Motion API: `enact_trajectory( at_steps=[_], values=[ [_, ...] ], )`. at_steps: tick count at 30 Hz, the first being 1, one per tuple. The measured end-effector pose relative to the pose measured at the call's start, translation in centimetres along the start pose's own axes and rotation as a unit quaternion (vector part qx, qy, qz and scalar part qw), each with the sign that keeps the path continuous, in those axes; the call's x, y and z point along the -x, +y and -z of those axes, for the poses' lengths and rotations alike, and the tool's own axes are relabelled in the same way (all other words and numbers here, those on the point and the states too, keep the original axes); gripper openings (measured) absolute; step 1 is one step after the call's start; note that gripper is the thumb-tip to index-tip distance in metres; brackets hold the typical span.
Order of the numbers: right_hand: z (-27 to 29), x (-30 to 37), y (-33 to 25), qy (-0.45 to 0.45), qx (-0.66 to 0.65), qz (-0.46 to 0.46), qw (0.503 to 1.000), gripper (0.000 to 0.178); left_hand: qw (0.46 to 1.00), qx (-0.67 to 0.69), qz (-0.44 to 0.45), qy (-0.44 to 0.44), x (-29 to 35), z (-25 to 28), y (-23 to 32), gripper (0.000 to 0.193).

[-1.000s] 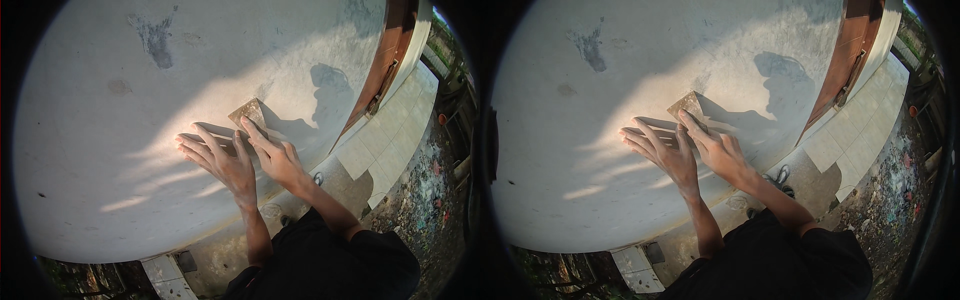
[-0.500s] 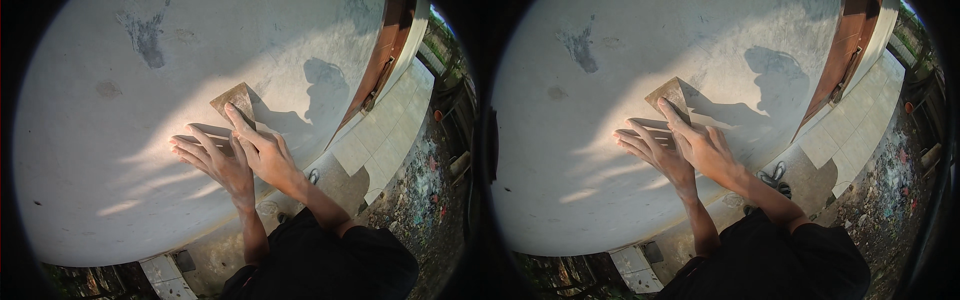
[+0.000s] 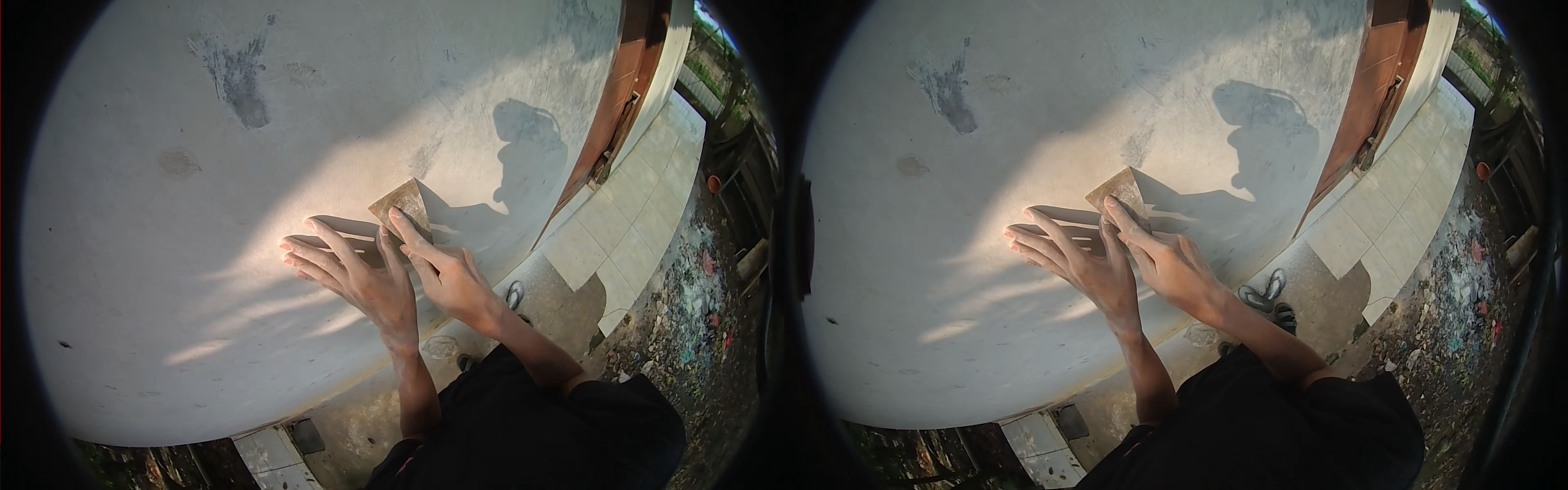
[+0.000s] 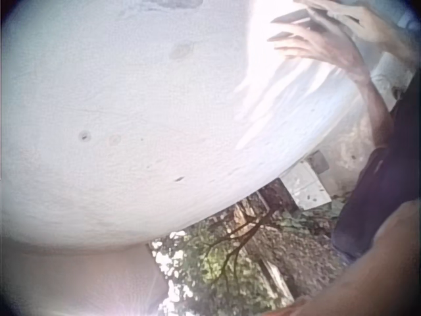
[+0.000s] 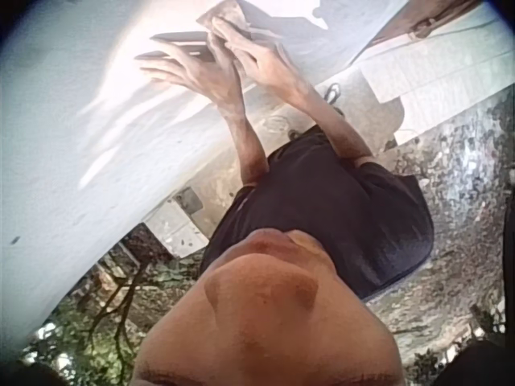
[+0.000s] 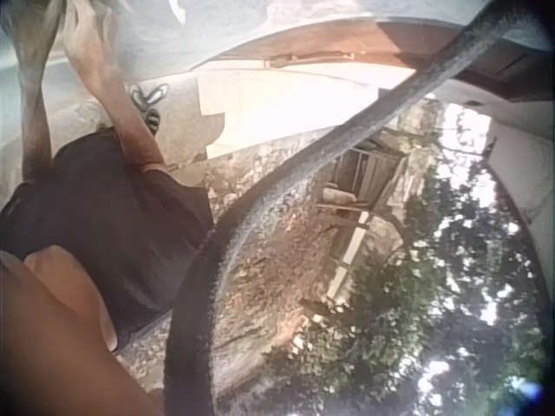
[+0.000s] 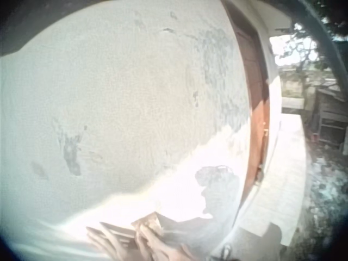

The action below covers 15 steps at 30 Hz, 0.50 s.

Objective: The person scrapes a wall using a putty knife.

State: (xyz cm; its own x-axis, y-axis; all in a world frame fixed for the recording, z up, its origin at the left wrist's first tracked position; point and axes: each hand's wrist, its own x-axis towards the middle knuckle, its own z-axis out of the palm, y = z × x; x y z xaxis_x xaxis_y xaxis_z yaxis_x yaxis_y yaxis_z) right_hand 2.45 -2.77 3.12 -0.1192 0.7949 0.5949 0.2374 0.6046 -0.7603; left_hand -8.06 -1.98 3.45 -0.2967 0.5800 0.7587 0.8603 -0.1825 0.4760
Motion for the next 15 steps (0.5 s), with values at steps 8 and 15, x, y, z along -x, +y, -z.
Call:
enact_trajectory(
  at_steps=[8,15],
  values=[
    [-0.7,0.4,-1.1,-0.012,-0.036,0.012,0.999,0.054,1.0,0.011,0.003,0.01,0.0,-0.2,0.0,0.083],
    [-1.2,0.9,-0.8,-0.004,-0.055,-0.033,0.998,0.055,1.0,0.011,-0.008,0.003,-0.3,0.3,0.1,0.083]
  ],
)
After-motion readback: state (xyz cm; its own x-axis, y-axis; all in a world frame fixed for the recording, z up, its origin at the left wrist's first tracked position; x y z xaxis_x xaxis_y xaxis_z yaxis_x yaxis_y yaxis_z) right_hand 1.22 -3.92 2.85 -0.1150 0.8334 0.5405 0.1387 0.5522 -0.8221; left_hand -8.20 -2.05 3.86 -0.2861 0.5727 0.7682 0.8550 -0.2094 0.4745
